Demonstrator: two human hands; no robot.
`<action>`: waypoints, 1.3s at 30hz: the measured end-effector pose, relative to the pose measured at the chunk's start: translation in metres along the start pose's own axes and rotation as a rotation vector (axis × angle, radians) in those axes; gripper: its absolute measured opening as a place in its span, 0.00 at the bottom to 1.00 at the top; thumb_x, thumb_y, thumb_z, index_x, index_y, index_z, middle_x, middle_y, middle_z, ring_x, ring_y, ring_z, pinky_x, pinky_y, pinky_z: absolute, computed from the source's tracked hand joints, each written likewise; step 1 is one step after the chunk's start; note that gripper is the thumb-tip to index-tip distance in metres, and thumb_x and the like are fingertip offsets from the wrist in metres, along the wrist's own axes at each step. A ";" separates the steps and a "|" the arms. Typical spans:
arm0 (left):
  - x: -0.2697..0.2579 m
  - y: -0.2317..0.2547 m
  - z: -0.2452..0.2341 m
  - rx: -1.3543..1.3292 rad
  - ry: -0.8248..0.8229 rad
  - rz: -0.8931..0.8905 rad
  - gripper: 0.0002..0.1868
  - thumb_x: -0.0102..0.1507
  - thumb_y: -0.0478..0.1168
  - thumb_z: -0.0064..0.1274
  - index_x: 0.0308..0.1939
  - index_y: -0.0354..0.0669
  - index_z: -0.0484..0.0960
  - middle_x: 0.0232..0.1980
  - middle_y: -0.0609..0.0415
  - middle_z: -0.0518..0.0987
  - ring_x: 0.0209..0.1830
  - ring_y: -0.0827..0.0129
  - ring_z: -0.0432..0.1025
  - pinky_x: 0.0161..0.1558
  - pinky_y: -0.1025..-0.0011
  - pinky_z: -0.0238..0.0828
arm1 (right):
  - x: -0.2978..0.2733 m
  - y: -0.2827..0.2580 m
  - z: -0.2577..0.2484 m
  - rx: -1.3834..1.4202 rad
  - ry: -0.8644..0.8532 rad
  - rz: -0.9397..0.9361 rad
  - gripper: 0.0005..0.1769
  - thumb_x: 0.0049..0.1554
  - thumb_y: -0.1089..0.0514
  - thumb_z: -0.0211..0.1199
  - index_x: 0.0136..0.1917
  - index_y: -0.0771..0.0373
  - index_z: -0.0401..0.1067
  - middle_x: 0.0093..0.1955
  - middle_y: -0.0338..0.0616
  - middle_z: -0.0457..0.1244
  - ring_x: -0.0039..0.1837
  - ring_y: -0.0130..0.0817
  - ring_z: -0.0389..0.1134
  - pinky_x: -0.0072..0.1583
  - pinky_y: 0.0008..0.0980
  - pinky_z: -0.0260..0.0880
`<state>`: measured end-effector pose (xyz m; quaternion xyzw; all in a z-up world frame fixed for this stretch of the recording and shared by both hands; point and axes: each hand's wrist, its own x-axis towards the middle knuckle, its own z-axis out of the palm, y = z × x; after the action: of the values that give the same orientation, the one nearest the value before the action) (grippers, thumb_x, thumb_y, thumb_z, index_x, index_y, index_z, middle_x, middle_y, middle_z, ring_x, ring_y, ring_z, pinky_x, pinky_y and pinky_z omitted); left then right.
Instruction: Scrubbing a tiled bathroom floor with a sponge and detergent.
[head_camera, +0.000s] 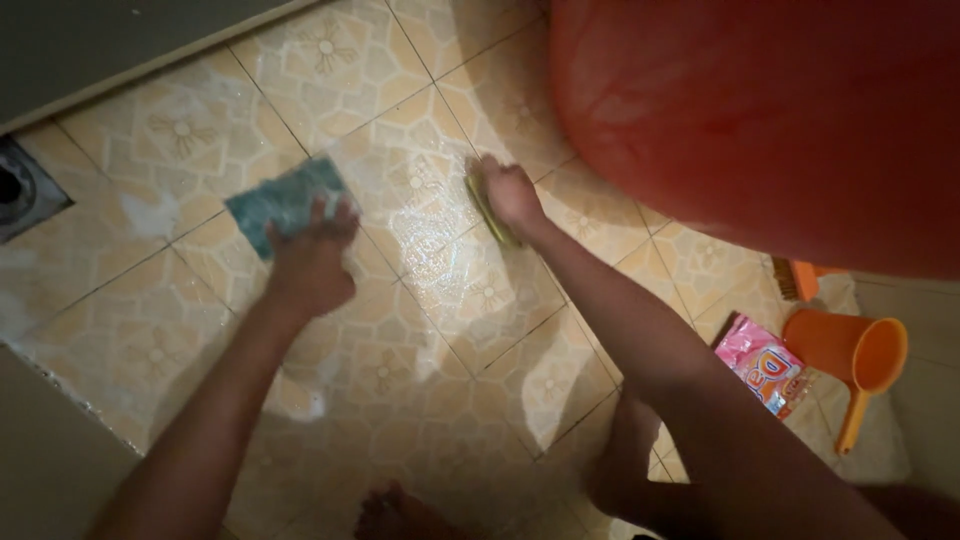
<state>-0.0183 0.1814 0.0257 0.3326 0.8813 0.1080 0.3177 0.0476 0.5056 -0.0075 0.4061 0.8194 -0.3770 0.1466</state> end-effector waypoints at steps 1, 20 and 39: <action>-0.003 0.003 0.003 0.004 0.001 -0.003 0.49 0.48 0.38 0.57 0.75 0.54 0.63 0.85 0.59 0.48 0.85 0.57 0.37 0.69 0.19 0.32 | 0.001 -0.009 -0.002 0.004 -0.002 -0.003 0.41 0.65 0.32 0.41 0.47 0.74 0.73 0.44 0.61 0.68 0.50 0.46 0.71 0.59 0.45 0.66; -0.079 0.073 0.062 0.073 -0.051 0.040 0.47 0.52 0.42 0.56 0.77 0.50 0.57 0.84 0.58 0.46 0.85 0.57 0.34 0.70 0.21 0.29 | -0.102 0.083 -0.003 0.031 -0.163 -0.038 0.40 0.65 0.35 0.41 0.41 0.75 0.76 0.39 0.61 0.69 0.45 0.48 0.72 0.56 0.44 0.69; -0.080 0.108 0.065 0.063 -0.079 0.075 0.47 0.53 0.38 0.54 0.77 0.54 0.56 0.83 0.63 0.47 0.85 0.61 0.35 0.69 0.20 0.32 | -0.141 0.114 0.013 -0.029 -0.173 -0.048 0.41 0.62 0.30 0.47 0.43 0.73 0.76 0.43 0.63 0.67 0.50 0.56 0.71 0.59 0.51 0.69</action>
<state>0.1248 0.2093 0.0578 0.3792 0.8580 0.0785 0.3375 0.2243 0.4618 0.0041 0.3499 0.8185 -0.4024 0.2137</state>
